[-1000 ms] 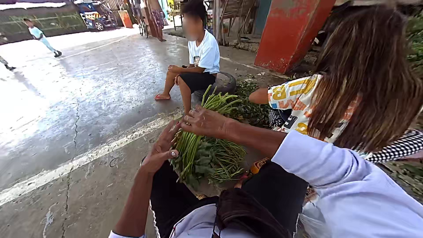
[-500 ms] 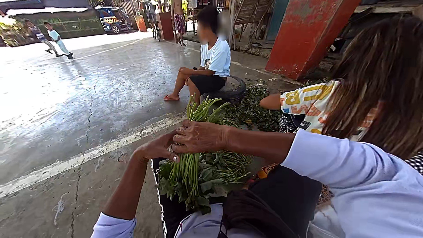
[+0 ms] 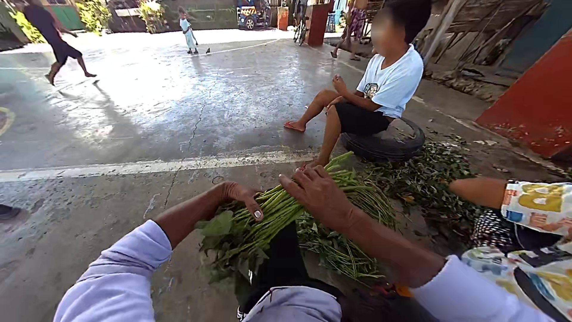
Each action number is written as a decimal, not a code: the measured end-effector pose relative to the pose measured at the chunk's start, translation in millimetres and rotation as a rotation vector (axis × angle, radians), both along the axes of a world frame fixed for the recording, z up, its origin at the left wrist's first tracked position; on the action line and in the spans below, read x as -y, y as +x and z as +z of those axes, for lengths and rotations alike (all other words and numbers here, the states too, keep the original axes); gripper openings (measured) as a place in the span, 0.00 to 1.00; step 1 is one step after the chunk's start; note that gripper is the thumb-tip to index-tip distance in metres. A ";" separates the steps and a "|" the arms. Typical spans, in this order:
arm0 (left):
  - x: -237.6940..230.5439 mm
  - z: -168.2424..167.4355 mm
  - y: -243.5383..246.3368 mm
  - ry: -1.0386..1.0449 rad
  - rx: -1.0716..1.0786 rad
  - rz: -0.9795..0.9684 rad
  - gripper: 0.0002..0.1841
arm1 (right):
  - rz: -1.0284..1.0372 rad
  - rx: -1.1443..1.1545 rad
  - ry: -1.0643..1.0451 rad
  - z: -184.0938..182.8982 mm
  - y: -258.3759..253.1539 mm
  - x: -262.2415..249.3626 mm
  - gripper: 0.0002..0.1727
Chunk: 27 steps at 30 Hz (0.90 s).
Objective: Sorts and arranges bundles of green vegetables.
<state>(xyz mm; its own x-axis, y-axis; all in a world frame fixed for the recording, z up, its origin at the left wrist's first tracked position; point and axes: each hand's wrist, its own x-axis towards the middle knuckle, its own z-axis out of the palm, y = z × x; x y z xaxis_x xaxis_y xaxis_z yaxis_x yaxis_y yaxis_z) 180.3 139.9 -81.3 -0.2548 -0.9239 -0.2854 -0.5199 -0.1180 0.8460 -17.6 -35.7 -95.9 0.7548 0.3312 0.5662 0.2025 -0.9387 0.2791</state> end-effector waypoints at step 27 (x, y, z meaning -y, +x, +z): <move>-38.7 -183.4 -79.5 -0.166 0.812 0.396 0.75 | -0.103 -0.332 0.408 -208.9 -49.3 14.1 0.48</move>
<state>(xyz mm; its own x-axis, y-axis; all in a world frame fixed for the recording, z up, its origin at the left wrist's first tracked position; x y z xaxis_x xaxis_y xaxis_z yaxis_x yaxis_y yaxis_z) 100.8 178.6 -264.8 0.3099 -0.9461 -0.0938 -0.9094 -0.3237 0.2611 -66.8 -49.8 -304.8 0.9323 0.0491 0.3583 0.1192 -0.9771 -0.1762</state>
